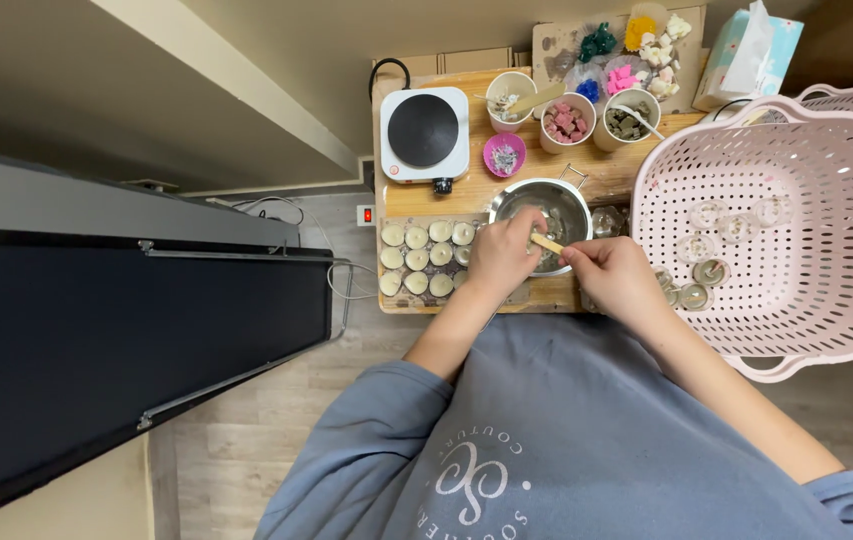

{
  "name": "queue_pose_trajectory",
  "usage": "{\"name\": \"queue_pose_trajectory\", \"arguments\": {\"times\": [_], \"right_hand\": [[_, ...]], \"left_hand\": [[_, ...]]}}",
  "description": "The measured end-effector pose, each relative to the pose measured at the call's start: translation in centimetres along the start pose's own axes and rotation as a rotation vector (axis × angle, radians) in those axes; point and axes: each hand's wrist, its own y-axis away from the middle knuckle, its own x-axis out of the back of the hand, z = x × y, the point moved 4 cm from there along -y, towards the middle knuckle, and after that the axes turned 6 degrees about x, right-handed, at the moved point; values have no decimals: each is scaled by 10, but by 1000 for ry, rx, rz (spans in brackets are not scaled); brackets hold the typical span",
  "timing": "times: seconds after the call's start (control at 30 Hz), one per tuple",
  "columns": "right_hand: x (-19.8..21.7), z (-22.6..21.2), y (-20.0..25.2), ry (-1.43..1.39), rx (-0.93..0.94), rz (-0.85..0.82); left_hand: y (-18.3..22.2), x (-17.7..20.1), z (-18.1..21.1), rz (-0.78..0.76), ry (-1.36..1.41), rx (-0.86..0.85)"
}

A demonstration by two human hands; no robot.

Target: The person is preparing small metal candle containers by using a wooden stick to secure wicks or clean the base before placing them into a basket.

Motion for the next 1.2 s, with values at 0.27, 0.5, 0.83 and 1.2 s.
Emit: {"name": "queue_pose_trajectory", "arguments": {"times": [0.27,0.5,0.83,1.2], "right_hand": [[-18,30,-2,-166,-141,-54],[-25,41,-2,-289,-225,-50],[-11,42,-26,-47,-52,-194],[-33,43,-17,-430,-328,-184]], "left_hand": [[5,-8,-6,-49,-55,-22],[7,-16,-17,-102,23,9],[-10,2,-7,-157,-44,-32],[-7,-18,-22,-200,-34,112]]}}
